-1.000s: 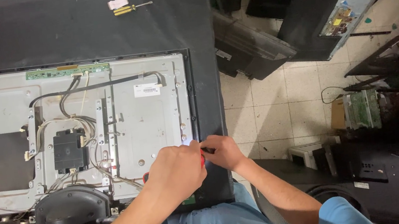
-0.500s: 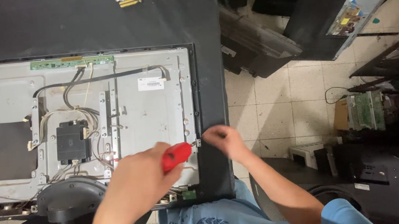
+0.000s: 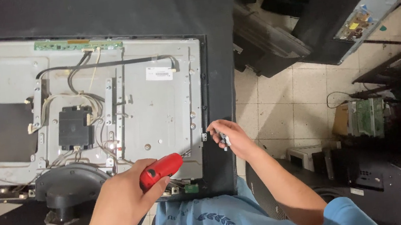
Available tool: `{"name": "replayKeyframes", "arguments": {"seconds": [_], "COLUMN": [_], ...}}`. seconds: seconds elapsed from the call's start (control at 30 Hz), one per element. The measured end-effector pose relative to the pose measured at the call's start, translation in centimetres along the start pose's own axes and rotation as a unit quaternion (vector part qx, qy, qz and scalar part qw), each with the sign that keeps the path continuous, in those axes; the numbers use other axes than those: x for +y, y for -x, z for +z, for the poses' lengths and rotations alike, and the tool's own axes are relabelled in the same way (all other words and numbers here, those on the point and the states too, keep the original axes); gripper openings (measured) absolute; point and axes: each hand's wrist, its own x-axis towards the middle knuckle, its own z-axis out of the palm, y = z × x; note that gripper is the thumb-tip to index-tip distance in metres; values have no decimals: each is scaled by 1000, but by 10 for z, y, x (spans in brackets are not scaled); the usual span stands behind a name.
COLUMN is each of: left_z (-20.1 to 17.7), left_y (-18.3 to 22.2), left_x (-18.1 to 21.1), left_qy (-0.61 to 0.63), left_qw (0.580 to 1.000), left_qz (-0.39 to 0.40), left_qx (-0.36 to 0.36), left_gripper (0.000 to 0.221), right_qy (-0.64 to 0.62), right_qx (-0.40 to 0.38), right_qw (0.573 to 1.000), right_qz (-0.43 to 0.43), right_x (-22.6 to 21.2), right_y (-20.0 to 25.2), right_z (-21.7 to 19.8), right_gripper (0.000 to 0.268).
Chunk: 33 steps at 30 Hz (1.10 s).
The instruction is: Disassembling a television chassis by removing screws with an electric screwdriver and disconnecting internal wiring.
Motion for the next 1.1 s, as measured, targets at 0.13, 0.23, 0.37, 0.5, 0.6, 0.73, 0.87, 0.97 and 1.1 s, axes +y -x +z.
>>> {"name": "replayKeyframes", "arguments": {"seconds": [0.13,0.23,0.37,0.5,0.6,0.73,0.87,0.97,1.1], "left_z": [7,15,21,32,37,41,40,40,41], "left_y": [11,16,22,29,31,36,41,44,49], "left_x": [-15,-29,-40,-52,-57,-64,-65,-70,-86], "left_qy": [47,71,75,93,104,117,118,117,119], "left_qw": [998,996,994,993,993,991,990,990,992], "left_qz": [-32,-48,-74,-66,-62,-68,-83,-80,-42], "left_qx": [8,14,-1,9,16,10,-4,-6,6], "left_gripper": [46,53,56,56,56,61,61,60,52], "right_qy": [-25,213,392,449,465,444,336,-170,-312], "right_qx": [-11,109,139,120,123,130,125,4,-59], "right_qw": [1000,971,908,879,861,870,929,986,948], "right_qz": [-6,-10,-60,-109,-163,-170,-97,3,-35], "right_x": [13,6,2,23,39,31,20,32,32], "right_y": [-4,3,7,1,-5,-2,3,-6,0], "right_z": [-5,10,22,15,6,11,8,-18,-30], "right_gripper": [27,33,38,51,45,32,18,30,2]}}
